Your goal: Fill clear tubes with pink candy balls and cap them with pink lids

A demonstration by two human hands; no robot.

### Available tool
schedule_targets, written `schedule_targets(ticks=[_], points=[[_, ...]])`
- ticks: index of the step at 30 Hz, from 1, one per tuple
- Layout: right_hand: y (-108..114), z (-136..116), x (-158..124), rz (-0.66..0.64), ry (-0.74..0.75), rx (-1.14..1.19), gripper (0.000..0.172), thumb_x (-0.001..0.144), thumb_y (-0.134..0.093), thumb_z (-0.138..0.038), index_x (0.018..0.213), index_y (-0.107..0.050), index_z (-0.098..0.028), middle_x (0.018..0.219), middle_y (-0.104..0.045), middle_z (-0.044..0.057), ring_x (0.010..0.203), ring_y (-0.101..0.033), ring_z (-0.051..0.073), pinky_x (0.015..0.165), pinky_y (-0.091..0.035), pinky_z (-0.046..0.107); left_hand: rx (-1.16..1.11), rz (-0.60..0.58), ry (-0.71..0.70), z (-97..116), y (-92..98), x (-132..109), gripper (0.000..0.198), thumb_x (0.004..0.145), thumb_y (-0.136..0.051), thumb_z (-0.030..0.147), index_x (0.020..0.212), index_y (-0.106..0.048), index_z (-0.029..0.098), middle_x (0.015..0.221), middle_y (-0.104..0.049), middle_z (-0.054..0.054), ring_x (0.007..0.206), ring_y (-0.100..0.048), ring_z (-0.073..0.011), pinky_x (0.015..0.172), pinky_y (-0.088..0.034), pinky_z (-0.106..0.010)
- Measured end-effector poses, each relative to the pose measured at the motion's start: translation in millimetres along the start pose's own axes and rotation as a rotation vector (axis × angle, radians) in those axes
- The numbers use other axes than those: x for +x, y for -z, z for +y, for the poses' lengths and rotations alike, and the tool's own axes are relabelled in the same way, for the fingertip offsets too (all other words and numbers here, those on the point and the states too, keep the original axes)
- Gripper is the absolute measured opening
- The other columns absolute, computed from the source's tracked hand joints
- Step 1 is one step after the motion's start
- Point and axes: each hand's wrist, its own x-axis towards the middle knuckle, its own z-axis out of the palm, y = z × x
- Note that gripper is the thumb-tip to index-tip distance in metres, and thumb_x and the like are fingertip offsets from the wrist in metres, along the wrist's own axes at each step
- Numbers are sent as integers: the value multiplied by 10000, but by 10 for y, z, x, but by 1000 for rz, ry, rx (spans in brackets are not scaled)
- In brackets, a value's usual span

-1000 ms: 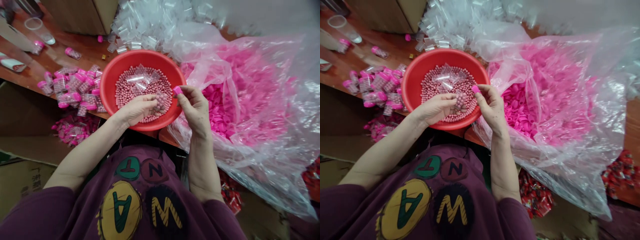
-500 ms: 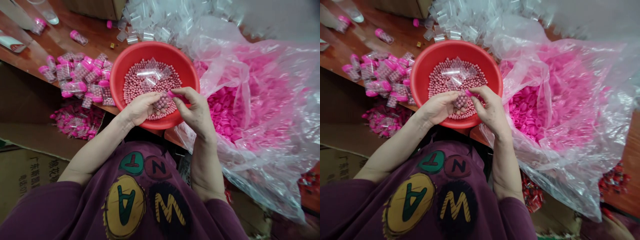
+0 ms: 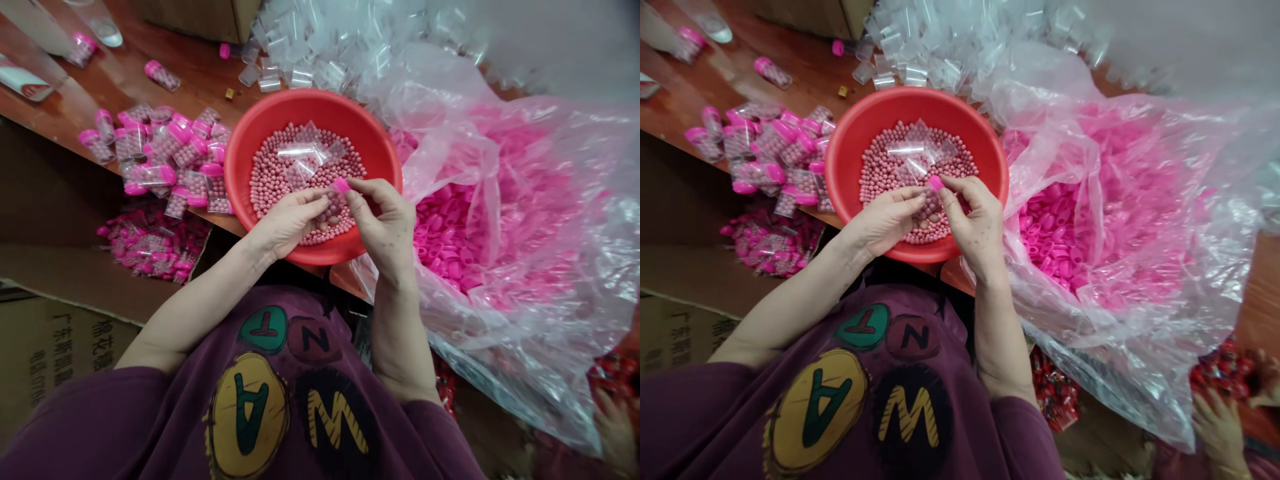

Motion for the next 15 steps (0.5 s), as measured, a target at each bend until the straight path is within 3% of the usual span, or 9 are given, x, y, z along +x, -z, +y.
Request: schedule_targets(ticks=[5,11,15], points=[[-76,-1,-47,51,11,4,196,1075,-699,-416,1136,-841,-295,1061,-824,36,973,-778,210,943,-668,417,-7,16,-33,-28,-8,-20,74,1039,-737,167,1019,-798,129,910,-778,-47,738,-690,-88,667,-482,-204],[-141,30,-89,36,69,-134,235,1100,-613,-370,1176,-831,-324,1120,-824,55,1042,-777,246,1000,-675,468,20,70,-50,-30,-55,-30,145,1070,-687,175,974,-792,148,869,-762,-27,689,-625,-71,647,-468,-194],[-193,31,-124,15,128,-109,269,1102,-580,-319,1225,-819,-311,1172,-818,77,1095,-768,264,1040,-666,506,49,137,-59,-24,-84,-31,211,1086,-623,122,938,-773,145,823,-720,-10,674,-584,-64,658,-458,-188]])
